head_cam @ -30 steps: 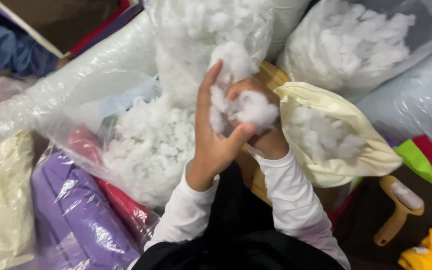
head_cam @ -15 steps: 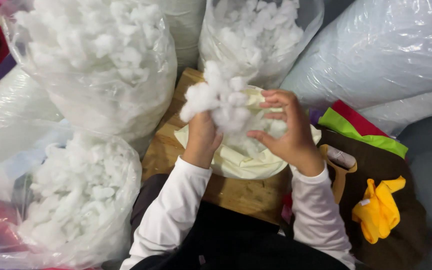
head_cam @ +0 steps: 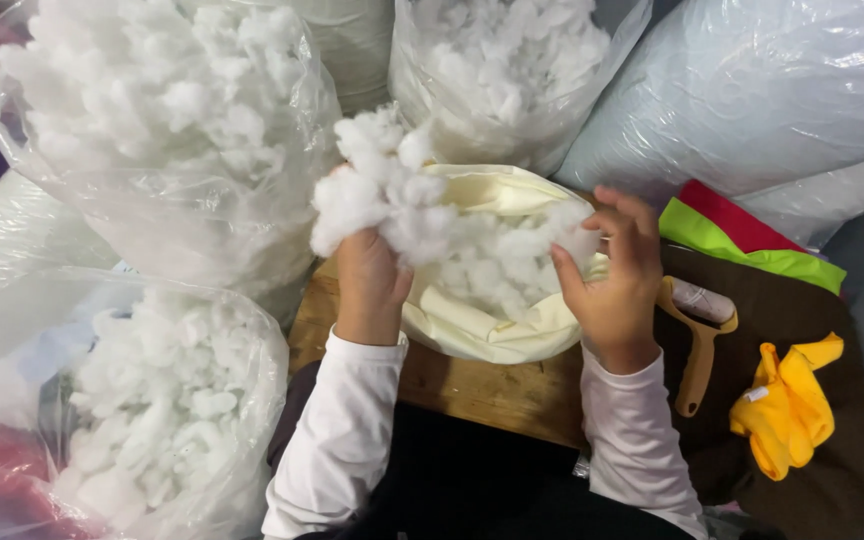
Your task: Stuffing a small fabric pillowcase with white polyester fiberfill by hand.
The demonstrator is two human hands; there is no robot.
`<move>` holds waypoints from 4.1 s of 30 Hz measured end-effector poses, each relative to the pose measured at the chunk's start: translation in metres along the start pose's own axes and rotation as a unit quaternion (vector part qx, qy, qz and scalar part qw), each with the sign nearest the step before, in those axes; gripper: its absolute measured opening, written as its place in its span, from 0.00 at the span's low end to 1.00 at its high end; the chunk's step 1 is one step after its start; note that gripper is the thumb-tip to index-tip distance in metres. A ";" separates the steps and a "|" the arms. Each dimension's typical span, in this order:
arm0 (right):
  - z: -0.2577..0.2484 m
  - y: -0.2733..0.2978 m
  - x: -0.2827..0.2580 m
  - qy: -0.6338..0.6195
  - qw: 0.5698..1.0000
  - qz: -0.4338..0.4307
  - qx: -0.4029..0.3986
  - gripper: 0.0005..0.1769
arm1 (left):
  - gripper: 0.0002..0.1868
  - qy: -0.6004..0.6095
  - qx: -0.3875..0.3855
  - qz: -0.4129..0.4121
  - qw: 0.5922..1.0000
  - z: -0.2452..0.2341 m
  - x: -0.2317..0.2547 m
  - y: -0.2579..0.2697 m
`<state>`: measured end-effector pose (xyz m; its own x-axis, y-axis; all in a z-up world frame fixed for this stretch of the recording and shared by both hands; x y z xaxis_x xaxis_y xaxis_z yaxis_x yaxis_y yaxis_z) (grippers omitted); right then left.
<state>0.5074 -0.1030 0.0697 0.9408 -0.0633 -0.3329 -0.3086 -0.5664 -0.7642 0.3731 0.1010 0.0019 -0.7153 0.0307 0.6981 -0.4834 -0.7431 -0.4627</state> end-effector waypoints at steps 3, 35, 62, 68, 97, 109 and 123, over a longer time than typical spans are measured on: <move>0.046 0.018 0.010 0.016 0.992 -0.072 -0.100 0.05 | 0.19 0.000 0.005 -0.004 1.000 0.005 -0.005 0.002; -0.002 0.009 -0.041 0.047 0.997 -0.034 -0.054 0.13 | 0.15 0.039 0.259 -0.065 0.963 -0.021 -0.015 0.013; 0.027 -0.018 -0.025 -0.073 0.994 -0.018 -0.075 0.13 | 0.16 0.173 0.186 0.010 0.967 0.009 -0.007 0.013; 0.077 -0.011 -0.035 -0.060 0.984 -0.056 -0.158 0.10 | 0.14 0.175 0.191 -0.019 0.966 -0.011 0.017 0.009; -0.010 -0.026 0.003 -0.077 0.993 0.047 -0.078 0.15 | 0.13 -0.067 -0.091 -0.040 0.993 0.048 0.015 0.012; 0.059 -0.021 -0.011 -0.035 0.955 0.007 -0.296 0.11 | 0.18 -0.167 -0.069 -0.122 0.976 0.054 -0.008 0.014; 0.041 -0.028 -0.037 -0.196 0.974 0.018 -0.110 0.09 | 0.32 -0.385 -0.184 0.029 0.904 0.085 0.024 0.018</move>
<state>0.4759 -0.0514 0.0804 0.7914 0.2081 -0.5747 -0.2619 -0.7341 -0.6265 0.3899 0.0313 0.0571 -0.2498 -0.5806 0.7749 -0.6935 -0.4513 -0.5616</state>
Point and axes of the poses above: each hand's wrist, its own y-axis away from the middle knuckle, its own z-axis out of the palm, x = y × z, the point moved 7 cm from there along -y, towards the middle knuckle, and after that the axes turned 1 degree about z, right-handed, at the moved point
